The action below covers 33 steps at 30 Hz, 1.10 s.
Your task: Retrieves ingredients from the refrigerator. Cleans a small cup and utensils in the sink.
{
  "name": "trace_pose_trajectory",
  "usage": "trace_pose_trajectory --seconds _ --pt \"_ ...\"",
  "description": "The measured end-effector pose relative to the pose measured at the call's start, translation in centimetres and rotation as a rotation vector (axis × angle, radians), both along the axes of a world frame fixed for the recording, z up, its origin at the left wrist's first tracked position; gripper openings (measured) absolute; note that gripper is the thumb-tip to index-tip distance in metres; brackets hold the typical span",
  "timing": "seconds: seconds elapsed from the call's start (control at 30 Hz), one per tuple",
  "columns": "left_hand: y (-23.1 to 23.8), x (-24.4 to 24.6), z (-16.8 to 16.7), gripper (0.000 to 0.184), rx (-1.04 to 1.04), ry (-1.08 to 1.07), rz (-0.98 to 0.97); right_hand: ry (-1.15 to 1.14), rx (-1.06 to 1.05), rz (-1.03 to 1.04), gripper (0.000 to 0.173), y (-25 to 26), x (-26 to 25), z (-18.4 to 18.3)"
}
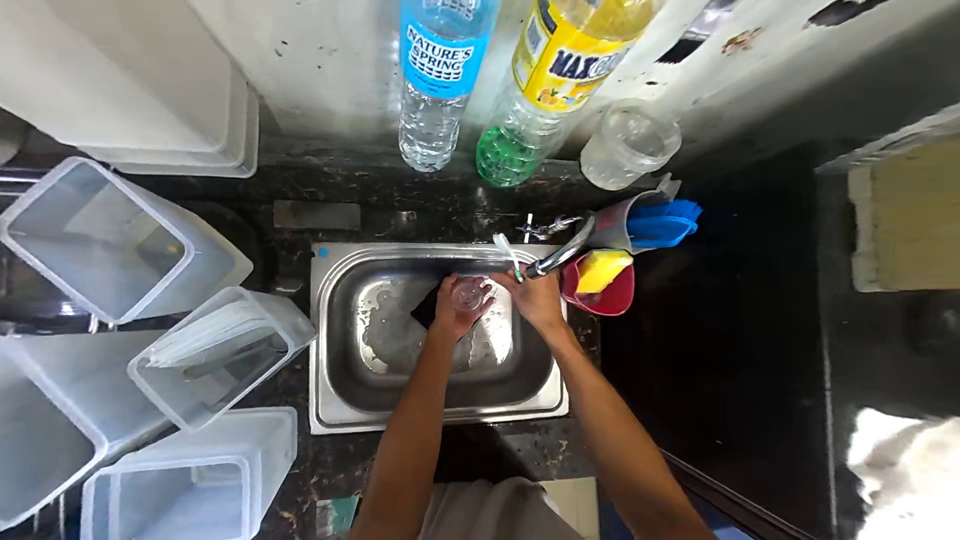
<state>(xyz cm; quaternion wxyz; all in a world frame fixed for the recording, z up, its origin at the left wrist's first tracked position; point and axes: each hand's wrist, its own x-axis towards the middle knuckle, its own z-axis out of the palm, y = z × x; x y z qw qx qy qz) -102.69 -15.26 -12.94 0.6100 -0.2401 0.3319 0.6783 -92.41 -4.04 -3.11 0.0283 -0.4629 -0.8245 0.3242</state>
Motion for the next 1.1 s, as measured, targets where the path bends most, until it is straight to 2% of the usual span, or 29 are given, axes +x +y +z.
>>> trace_pose_trajectory --seconds 0.1,0.17,0.27,0.33,0.47,0.53,0.63,0.73,0.77,0.83,0.9,1.0,1.1 --pt "0.2 -0.2 1.8 0.037 -0.01 0.046 -0.019 -0.237 -0.122 0.045 0.052 0.4 1.0 2.3" --pt "0.1 0.0 1.9 0.037 -0.013 0.064 -0.014 -0.334 -0.232 0.15 0.044 -1.4 2.0 4.1" --pt "-0.2 -0.4 2.0 0.044 -0.018 0.126 -0.064 -0.436 -0.067 0.336 0.034 -4.4 3.0 5.4" --pt "-0.7 -0.5 2.3 0.046 -0.054 0.155 -0.128 -0.445 0.018 0.351 0.032 -4.9 3.4 5.1" --pt "-1.4 -0.4 3.6 0.042 -0.192 0.255 -0.237 -0.41 -0.065 0.462 0.039 -4.8 2.5 7.0" --pt "-1.7 -0.3 4.2 0.042 -0.256 0.305 -0.266 -0.368 -0.082 0.525 0.034 -4.3 2.3 7.4" --pt "-2.1 -0.5 4.6 0.038 -0.229 0.299 -0.247 -0.286 -0.018 0.466 0.026 -3.1 2.8 8.4" --pt "-2.6 -0.7 5.5 0.042 -0.227 0.291 -0.226 -0.45 0.024 0.404 0.049 -3.0 3.1 9.8" --pt "-2.8 -0.7 5.8 0.042 -0.222 0.299 -0.211 -0.442 -0.007 0.406 0.048 -3.1 3.4 9.9" --pt "-3.0 -0.5 6.5 0.038 -0.195 0.317 -0.156 -0.317 -0.095 0.416 0.034 -3.7 4.5 10.5" --pt "-3.5 -0.2 7.5 0.033 -0.136 0.33 -0.068 -0.241 -0.125 0.386 0.032 -5.2 5.5 11.9" --pt "-4.1 0.2 10.3 0.033 -0.097 0.281 0.029 -0.262 -0.087 0.23 0.036 -8.1 6.5 14.3" --pt "-4.7 0.3 13.9 0.033 -0.085 0.295 0.018 -0.206 -0.04 0.075 0.037 -10.2 7.6 15.3"
